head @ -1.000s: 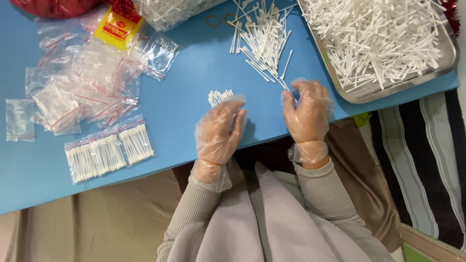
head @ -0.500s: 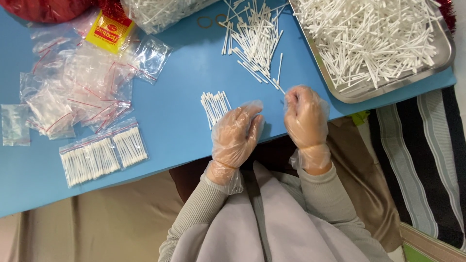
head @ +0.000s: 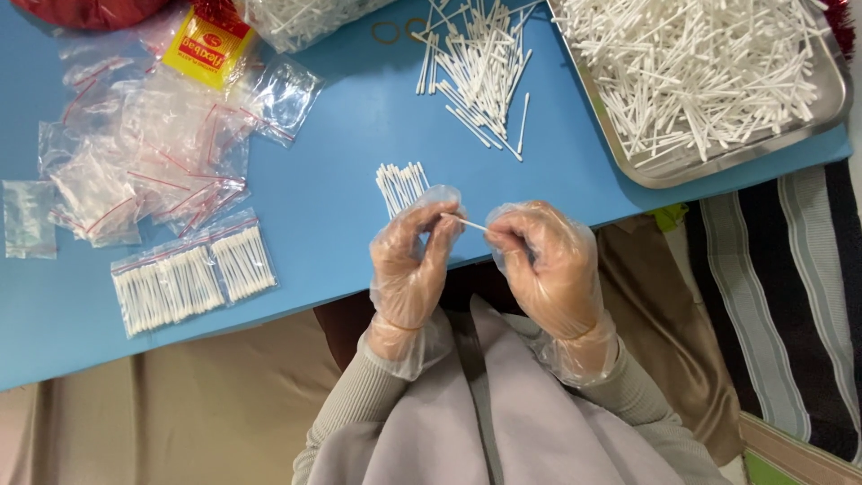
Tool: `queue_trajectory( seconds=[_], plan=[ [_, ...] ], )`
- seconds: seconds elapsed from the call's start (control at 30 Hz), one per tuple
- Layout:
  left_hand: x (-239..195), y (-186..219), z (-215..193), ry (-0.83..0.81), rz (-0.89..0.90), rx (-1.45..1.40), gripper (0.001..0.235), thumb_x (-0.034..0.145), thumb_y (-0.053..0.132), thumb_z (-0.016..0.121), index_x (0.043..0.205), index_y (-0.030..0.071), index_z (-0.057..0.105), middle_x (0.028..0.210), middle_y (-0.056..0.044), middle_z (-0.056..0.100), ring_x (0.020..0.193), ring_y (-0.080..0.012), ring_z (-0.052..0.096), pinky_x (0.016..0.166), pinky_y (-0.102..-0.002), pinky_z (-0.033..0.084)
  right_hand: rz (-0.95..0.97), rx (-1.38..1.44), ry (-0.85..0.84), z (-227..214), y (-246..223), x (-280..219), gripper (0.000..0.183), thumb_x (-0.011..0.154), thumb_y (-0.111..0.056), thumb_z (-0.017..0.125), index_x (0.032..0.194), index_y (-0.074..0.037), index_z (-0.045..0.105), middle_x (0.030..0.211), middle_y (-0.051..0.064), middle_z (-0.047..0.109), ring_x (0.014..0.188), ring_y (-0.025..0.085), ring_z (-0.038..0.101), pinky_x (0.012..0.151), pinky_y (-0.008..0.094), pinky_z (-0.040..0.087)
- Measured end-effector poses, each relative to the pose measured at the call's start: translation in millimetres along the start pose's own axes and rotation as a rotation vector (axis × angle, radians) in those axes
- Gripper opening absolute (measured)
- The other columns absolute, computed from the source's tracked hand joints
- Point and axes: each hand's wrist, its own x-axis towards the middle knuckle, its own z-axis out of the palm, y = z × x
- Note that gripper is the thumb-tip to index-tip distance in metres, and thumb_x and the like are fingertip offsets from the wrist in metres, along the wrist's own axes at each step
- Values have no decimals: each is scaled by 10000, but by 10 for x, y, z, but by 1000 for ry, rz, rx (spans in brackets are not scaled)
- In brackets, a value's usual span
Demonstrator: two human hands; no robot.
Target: The person picks up cotton swabs one by one from a tray and places them into a small plastic bag.
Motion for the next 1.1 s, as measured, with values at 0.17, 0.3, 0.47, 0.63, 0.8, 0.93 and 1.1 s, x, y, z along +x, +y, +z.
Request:
queue_trajectory(
  seconds=[0.17,0.3,0.47,0.63,0.8,0.93,1.1],
  plan=[
    [-115,222,3,45,-252,-327,145,927,3,729,1061,-52,735,843,-207,768,792,-221,760,739,-348,635,50,110,0,-20,-167,-23,78,912,43,756,862,4,710,744,101,682,644,233,679,603,325,593],
    [-241,276,-22,52,-412,-440,149,899,-48,744,1046,-67,726,864,-247,771,839,-265,781,763,-350,635,66,162,-8,-32,-298,-33,70,884,70,762,864,28,710,742,116,686,639,223,688,599,305,597],
    [-242,422,-42,45,-459,-456,126,895,-50,753,1013,-83,727,863,-253,767,834,-265,773,764,-367,641,89,176,-1,-29,-393,-56,62,882,71,768,872,34,720,738,117,676,645,194,685,611,290,600],
    [-253,438,-67,40,-456,-505,123,889,-63,754,999,-102,716,873,-269,761,849,-291,775,779,-398,645,98,104,-20,-18,-435,-101,74,943,46,704,956,6,764,803,137,735,759,242,770,622,326,627],
    [-267,411,-92,43,-458,-466,146,872,-53,780,991,-117,727,916,-269,769,879,-282,773,798,-398,646,302,230,-36,-27,-470,-118,54,924,27,711,923,34,764,787,144,747,702,167,731,653,317,646],
    [-223,484,-110,36,-462,-450,144,870,-40,789,982,-113,735,929,-268,774,892,-274,776,794,-388,648,323,261,-56,-39,-467,-137,46,907,17,729,911,25,774,767,131,739,688,150,712,655,309,643],
    [-261,429,-124,3,-502,-443,170,876,-6,790,1000,-113,746,924,-256,779,874,-256,777,793,-372,649,319,192,-67,-57,-515,-91,46,856,4,798,901,8,790,786,131,750,702,190,748,682,304,646]
  ],
)
